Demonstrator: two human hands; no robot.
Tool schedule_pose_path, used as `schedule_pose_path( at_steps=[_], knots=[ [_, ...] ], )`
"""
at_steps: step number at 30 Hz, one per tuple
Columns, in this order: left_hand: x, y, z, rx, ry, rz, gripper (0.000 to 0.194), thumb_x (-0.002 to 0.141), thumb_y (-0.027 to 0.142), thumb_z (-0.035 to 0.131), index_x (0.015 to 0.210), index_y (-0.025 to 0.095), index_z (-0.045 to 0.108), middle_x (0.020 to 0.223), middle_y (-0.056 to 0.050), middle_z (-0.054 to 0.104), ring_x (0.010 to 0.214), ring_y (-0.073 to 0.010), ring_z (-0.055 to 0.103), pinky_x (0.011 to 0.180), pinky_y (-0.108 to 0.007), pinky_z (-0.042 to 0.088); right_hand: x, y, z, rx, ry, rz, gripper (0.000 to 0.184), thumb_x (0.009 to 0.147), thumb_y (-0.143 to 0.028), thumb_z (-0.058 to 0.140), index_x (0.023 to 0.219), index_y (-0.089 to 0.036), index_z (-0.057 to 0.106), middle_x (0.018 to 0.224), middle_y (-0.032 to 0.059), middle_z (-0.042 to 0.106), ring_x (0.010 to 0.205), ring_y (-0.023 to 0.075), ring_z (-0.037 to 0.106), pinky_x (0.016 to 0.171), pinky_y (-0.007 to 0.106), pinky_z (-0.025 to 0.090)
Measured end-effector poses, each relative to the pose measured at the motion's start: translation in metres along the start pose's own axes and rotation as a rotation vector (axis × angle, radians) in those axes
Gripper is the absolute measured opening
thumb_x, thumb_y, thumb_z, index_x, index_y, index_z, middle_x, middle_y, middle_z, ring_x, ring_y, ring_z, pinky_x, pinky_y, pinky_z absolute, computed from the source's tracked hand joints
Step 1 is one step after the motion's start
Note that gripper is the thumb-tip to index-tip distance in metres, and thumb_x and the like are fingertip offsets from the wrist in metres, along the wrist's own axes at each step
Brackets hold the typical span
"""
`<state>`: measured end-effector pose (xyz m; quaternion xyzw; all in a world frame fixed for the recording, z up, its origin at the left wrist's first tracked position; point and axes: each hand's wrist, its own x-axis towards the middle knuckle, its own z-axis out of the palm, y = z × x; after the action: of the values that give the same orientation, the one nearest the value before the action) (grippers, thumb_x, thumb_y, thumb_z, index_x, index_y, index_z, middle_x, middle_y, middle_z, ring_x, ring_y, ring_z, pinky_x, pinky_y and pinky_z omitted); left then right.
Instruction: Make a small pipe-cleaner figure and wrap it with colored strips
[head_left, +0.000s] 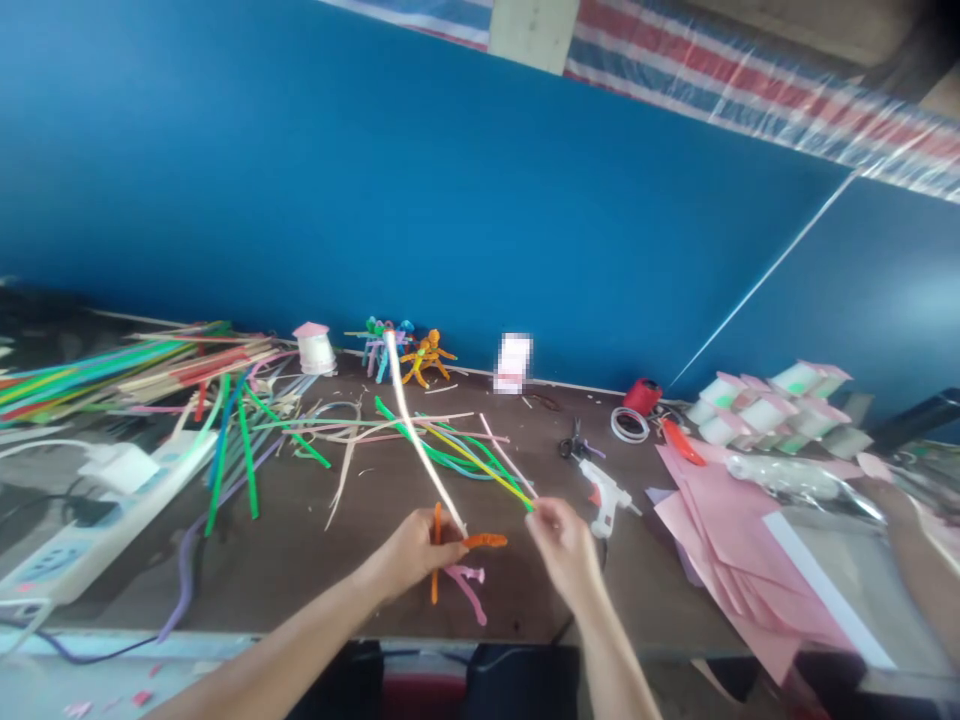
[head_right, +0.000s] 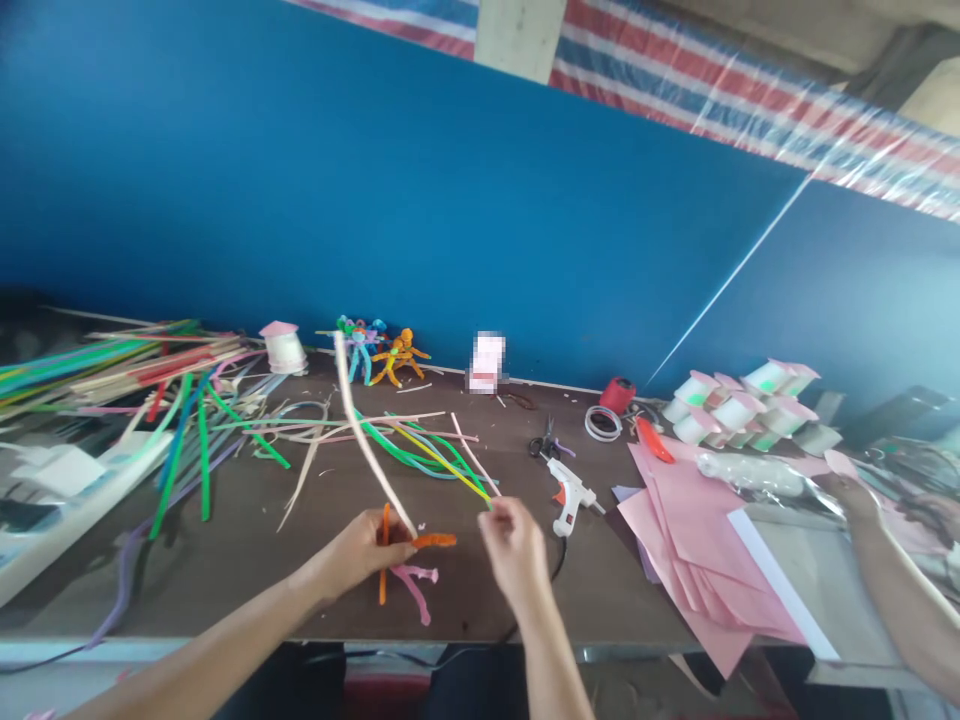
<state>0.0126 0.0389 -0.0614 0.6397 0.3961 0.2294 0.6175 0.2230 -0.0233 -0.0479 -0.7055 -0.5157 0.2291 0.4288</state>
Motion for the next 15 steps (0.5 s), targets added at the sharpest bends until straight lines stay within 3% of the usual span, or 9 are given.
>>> schedule_pose_path(
  at_steps=[2,4,6,7,12,15],
  knots=[
    [-0.002,0.003,-0.001,-0.055,0.012,0.005,0.016,0.062,0.026,0.062,0.068,0.013,0.056,0.057,0.003,0.050,0.055,-0.0106,0.047,0.056,-0.023,0.038,0.014,0.019,-0.027,-0.217,0.256,0.093,0.039,0.070,-0.047,0.048,0.088,-0.014,0.058,0.083,0.0115,0.065,0.080,0.0247,0.060,0.073,0.035,0.045],
    [-0.004,0.007,-0.001,-0.096,0.013,0.015,0.014,0.062,0.024,0.062,0.069,0.014,0.055,0.057,0.004,0.050,0.056,-0.0107,0.047,0.057,-0.023,0.039,0.026,0.036,-0.051,-0.431,0.413,0.268,0.048,0.065,-0.054,0.049,0.092,-0.015,0.057,0.094,0.0162,0.062,0.091,0.0305,0.057,0.076,0.041,0.043],
    [-0.005,0.009,-0.002,-0.126,0.008,-0.003,0.014,0.062,0.024,0.061,0.070,0.015,0.054,0.056,0.004,0.049,0.055,-0.0108,0.048,0.057,-0.024,0.039,0.034,0.049,-0.068,-0.479,0.337,0.491,0.054,0.059,-0.057,0.054,0.091,-0.015,0.058,0.097,0.0199,0.061,0.092,0.0350,0.057,0.074,0.045,0.042],
    [-0.005,0.009,-0.002,-0.139,0.003,-0.023,0.015,0.062,0.024,0.061,0.071,0.015,0.054,0.055,0.005,0.050,0.055,-0.0109,0.048,0.057,-0.024,0.039,0.037,0.053,-0.074,-0.469,0.305,0.517,0.051,0.056,-0.056,0.057,0.086,-0.015,0.060,0.092,0.0198,0.063,0.089,0.0364,0.058,0.072,0.045,0.042],
    [-0.002,0.005,-0.003,-0.110,0.006,-0.050,0.018,0.063,0.027,0.063,0.073,0.013,0.056,0.064,0.000,0.059,0.064,-0.0144,0.054,0.063,-0.026,0.040,0.042,0.062,-0.082,-0.332,0.216,0.514,0.018,0.051,-0.037,0.063,0.055,-0.020,0.059,0.057,0.0082,0.062,0.072,0.0327,0.062,0.058,0.037,0.044],
    [-0.001,0.002,-0.003,-0.068,0.008,-0.065,0.021,0.063,0.029,0.064,0.075,0.014,0.057,0.066,-0.001,0.060,0.065,-0.0153,0.055,0.062,-0.027,0.040,0.034,0.064,-0.078,-0.153,0.173,0.482,0.021,0.058,-0.040,0.056,0.059,-0.019,0.060,0.047,0.0026,0.057,0.056,0.0252,0.062,0.046,0.030,0.044]
  ],
)
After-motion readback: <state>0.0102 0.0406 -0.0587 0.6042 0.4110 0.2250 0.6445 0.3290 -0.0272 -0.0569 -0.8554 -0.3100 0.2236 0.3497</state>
